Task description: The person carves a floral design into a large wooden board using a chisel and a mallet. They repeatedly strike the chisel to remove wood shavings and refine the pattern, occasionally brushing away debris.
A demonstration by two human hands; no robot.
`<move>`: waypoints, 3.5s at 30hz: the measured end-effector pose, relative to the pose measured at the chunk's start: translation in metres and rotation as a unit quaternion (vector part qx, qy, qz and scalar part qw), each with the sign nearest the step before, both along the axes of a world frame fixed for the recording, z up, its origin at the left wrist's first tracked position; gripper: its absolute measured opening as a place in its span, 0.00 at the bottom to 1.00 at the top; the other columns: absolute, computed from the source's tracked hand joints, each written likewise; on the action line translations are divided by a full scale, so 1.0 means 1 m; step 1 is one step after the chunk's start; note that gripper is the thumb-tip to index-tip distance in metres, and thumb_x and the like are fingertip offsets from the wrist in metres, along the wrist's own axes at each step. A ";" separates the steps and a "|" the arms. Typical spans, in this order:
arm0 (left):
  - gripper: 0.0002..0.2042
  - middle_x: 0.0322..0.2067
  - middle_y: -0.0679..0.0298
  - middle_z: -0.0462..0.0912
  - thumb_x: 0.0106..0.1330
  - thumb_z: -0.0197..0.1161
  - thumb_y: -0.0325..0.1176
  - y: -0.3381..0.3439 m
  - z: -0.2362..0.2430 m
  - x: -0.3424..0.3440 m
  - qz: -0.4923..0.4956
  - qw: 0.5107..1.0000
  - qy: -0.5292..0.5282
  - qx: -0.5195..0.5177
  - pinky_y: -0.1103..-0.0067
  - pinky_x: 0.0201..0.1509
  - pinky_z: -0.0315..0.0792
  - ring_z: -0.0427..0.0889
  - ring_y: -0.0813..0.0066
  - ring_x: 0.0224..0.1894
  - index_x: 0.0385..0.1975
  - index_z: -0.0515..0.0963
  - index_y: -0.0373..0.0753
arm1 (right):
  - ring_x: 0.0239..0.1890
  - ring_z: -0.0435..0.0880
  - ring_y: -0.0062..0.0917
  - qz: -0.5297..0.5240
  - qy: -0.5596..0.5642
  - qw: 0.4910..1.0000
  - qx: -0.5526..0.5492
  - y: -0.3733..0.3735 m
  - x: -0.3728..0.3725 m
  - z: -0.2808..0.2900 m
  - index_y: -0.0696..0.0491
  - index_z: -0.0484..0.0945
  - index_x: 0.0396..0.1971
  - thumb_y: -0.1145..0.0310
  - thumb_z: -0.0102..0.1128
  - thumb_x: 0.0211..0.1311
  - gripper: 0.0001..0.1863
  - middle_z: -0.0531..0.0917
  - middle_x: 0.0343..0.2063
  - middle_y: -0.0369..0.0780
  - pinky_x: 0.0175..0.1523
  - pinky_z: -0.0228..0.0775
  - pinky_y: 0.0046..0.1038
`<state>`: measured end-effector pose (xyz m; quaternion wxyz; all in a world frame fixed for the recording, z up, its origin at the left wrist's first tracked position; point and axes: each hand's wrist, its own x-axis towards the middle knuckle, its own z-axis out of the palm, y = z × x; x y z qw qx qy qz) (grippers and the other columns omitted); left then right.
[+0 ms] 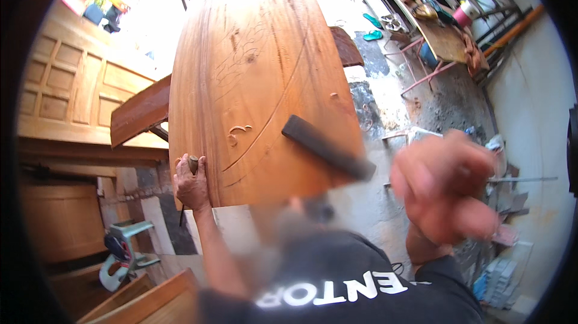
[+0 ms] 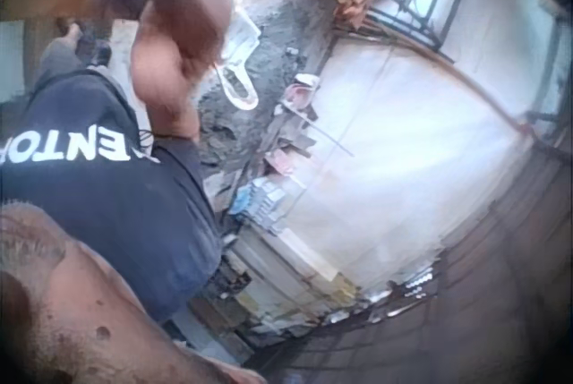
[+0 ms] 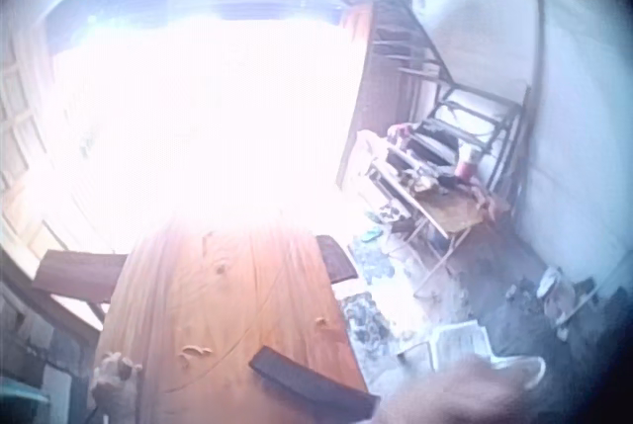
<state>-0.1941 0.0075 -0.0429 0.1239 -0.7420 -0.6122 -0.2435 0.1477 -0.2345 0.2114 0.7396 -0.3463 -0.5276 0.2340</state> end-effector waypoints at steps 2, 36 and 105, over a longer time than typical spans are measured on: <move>0.25 0.49 0.63 0.87 0.64 0.69 0.57 0.007 -0.011 -0.004 -0.036 0.998 0.014 0.045 0.66 0.49 0.81 0.87 0.58 0.45 0.50 0.84 0.43 | 0.48 0.83 0.31 0.102 -0.003 0.988 0.116 -0.031 -0.001 0.031 0.55 0.77 0.62 0.44 0.70 0.61 0.37 0.83 0.50 0.46 0.53 0.74 0.36; 0.18 0.44 0.64 0.87 0.68 0.66 0.55 -0.006 -0.006 -0.008 0.012 0.999 0.029 0.006 0.62 0.44 0.82 0.87 0.58 0.43 0.46 0.82 0.49 | 0.57 0.83 0.44 -0.146 -0.246 0.832 -0.475 -0.458 -0.069 -0.250 0.60 0.80 0.59 0.37 0.41 0.76 0.39 0.85 0.54 0.50 0.67 0.68 0.42; 0.21 0.47 0.61 0.86 0.67 0.66 0.51 0.016 -0.022 -0.021 0.049 0.997 0.049 0.046 0.68 0.49 0.82 0.86 0.59 0.46 0.53 0.81 0.44 | 0.57 0.83 0.43 -0.079 -0.217 0.805 -0.547 -0.400 -0.059 -0.269 0.61 0.78 0.60 0.41 0.42 0.77 0.36 0.85 0.54 0.51 0.66 0.69 0.41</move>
